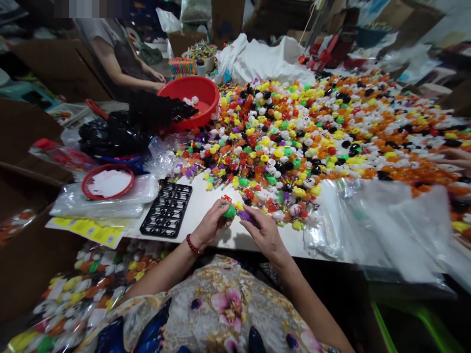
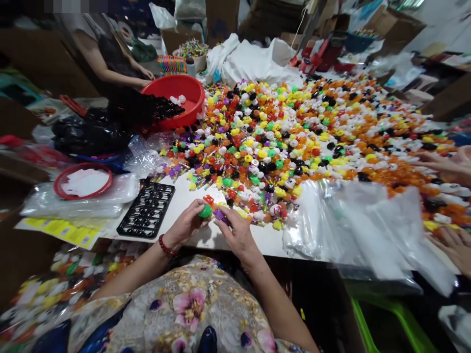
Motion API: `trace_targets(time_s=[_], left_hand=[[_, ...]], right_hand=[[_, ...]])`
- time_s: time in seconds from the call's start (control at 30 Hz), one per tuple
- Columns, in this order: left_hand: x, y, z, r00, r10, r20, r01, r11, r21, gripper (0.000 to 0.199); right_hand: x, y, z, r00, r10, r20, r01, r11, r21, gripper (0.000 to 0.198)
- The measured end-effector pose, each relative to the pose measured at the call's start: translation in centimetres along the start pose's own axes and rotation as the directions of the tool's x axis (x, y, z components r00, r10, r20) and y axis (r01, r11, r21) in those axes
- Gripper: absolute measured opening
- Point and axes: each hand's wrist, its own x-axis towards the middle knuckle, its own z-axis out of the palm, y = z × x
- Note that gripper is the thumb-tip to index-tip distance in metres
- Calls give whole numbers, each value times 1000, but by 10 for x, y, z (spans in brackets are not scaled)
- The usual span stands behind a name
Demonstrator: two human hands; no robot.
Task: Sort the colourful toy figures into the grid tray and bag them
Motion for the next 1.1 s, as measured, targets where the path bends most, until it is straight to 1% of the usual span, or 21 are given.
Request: trace_targets(time_s=[0.07,0.1,0.2,0.27,0.37,0.47,0.57,0.7,0.83,0.9,0.97,1.0,1.07,1.1], left_hand=[[-7,-1,2,1000,16,15,-17,999,39,44],[-11,-1,2,999,25,22,-26,998,63,44],[-22,-2,1,999,41,25,-45,986,158,42],[-28,-3,-2,999,45,18,-48,966,254,41],[-35,-3,-7,999,46,19,-50,922,383,40],[-41,-3,-10,1000,26,13,-29,903,428,39],[-46,-4,-12,1000,5,0,-5,891,455,36],[-52,-9,-16,999,51,-4,-41,838,544,31],[-55,-19,-22,1000,28,-6,-21,860,510,30],[-56,-21,-26,1000,29,-9,-21,857,515,32],[-57,-19,-32,999,45,-17,-28,826,562,33],[-58,-17,-37,998,53,-32,-23,804,595,34],[-58,-10,-50,988,104,-113,0,737,676,37],[-57,-6,-59,970,174,-172,8,680,733,37]], right_hand=[[-5,-5,-1,997,-71,38,73,996,-44,35],[-8,-7,-1,994,-87,58,90,995,-50,36],[-16,-10,0,991,-91,97,96,994,-47,38],[-21,-10,3,992,-63,107,68,997,-46,37],[-26,-10,8,992,44,115,-41,999,-27,28],[-29,-12,12,984,123,129,-124,992,4,18],[-30,-16,15,983,121,140,-125,992,24,14],[-34,-21,23,975,127,181,-130,991,7,12],[-39,-19,37,968,143,206,-149,989,17,13],[-40,-14,44,965,151,214,-161,987,29,14],[-38,-7,51,959,161,233,-176,983,45,15],[-36,-3,55,957,167,239,-185,981,52,19],[-31,6,62,947,184,262,-208,976,68,28],[-28,10,66,939,194,285,-224,971,78,29]])
